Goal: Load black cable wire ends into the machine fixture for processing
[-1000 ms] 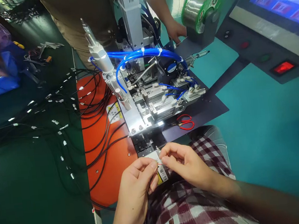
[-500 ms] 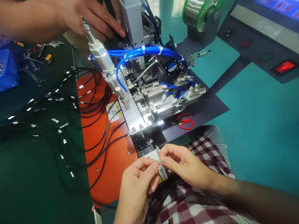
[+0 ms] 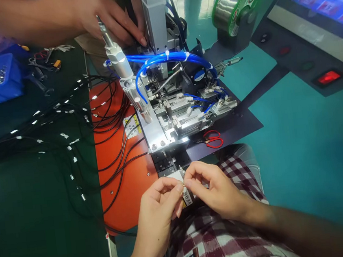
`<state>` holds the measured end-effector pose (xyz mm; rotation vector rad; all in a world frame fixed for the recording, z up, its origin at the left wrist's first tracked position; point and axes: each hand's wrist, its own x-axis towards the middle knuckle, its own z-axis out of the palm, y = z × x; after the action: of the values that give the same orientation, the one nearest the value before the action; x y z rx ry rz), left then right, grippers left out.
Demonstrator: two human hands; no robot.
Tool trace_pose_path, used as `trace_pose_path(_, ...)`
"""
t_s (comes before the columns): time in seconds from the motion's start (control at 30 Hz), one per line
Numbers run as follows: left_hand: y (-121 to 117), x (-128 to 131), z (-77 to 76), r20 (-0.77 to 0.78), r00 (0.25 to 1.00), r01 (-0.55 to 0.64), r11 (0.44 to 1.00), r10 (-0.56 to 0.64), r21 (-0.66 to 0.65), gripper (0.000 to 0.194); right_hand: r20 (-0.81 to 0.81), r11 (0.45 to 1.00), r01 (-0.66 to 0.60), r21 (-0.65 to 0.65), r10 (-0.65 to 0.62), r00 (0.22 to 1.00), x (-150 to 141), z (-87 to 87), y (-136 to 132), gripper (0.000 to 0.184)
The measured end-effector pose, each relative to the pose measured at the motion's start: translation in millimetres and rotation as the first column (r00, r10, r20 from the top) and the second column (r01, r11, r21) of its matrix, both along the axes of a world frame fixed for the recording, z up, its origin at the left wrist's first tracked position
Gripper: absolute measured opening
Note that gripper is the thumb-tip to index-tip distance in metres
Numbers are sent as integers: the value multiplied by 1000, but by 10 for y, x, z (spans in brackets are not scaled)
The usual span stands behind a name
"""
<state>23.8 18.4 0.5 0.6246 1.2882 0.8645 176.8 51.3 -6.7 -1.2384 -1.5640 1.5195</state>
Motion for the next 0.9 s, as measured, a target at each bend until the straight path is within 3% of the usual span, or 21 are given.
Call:
trace_pose_path(0.1,-31,-12,-39,14,1000,3,998,-4,64,18,-258,925,-78,-373,-23,966,-10,-23,39,27)
trace_pose_path(0.17,-27,-19,-34,72,997,27,996,-33,82,17,-346,866,-139,-481,-42,937,-12,-26,63,34)
trace_pose_path(0.23,-5,-25,-5,124,990,58,995,-68,82,17,-379,846,-166,-507,-46,924,-11,-16,77,37)
trace_pose_path(0.5,53,-15,93,71,993,87,996,-89,22,21,-247,961,6,-277,-77,966,-28,1,-5,32)
trace_pose_path(0.63,39,16,76,75,997,38,999,-37,-12,20,-218,973,80,-215,-128,968,-84,-55,-83,28)
trace_pose_path(0.77,32,32,63,188,982,-3,998,14,-60,19,-291,968,101,-231,-168,942,-144,-119,-147,26)
trace_pose_path(0.9,34,34,73,250,968,-16,997,34,-73,17,-248,982,148,-117,-174,953,-159,-164,-168,22)
